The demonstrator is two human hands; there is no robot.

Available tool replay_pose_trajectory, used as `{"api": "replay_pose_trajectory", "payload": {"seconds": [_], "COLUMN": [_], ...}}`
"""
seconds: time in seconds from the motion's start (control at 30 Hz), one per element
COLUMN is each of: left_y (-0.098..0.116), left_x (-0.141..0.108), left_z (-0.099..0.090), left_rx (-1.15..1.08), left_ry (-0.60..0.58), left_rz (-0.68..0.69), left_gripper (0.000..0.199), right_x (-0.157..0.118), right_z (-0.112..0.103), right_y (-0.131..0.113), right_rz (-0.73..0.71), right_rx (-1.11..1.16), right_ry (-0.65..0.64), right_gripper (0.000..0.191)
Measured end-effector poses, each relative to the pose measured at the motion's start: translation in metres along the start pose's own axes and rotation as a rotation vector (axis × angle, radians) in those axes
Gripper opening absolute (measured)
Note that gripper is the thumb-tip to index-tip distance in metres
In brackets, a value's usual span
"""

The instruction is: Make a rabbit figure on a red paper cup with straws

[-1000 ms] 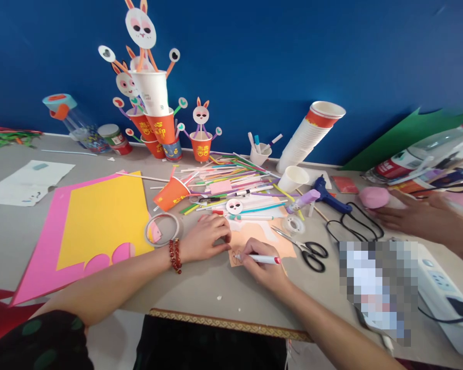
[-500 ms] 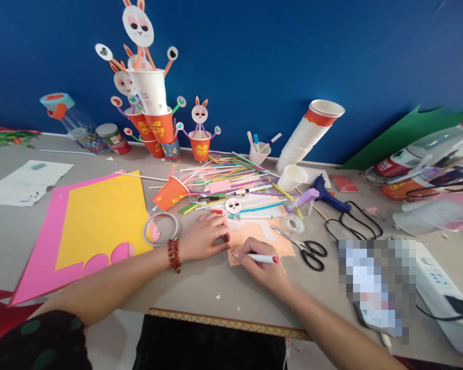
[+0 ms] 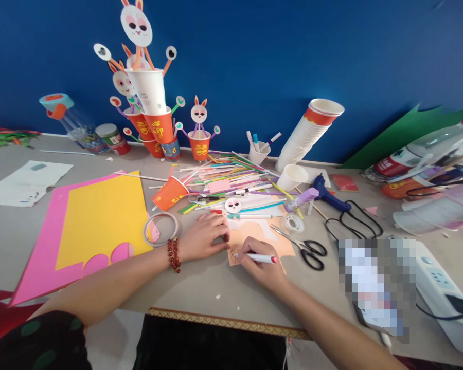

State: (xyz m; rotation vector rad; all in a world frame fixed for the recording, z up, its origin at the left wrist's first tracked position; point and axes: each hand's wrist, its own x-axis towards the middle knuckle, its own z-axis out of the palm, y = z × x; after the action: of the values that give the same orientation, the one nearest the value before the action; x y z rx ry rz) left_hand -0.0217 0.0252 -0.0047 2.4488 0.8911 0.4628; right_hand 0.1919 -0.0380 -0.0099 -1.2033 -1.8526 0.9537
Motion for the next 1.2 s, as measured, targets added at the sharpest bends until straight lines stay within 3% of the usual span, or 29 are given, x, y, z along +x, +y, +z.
{"api": "replay_pose_trajectory", "payload": {"seconds": [1.2], "left_y": [-0.003], "left_x": [0.001], "left_z": [0.002], "left_rx": [0.017], "left_ry": [-0.002], "left_rz": [0.012], "left_gripper": [0.021], "right_x": [0.003], "right_z": [-0.002], "right_y": [-0.007], "right_rz": [-0.038], "right_rx": [0.096], "right_ry": [-0.046], "right_gripper": [0.018]}}
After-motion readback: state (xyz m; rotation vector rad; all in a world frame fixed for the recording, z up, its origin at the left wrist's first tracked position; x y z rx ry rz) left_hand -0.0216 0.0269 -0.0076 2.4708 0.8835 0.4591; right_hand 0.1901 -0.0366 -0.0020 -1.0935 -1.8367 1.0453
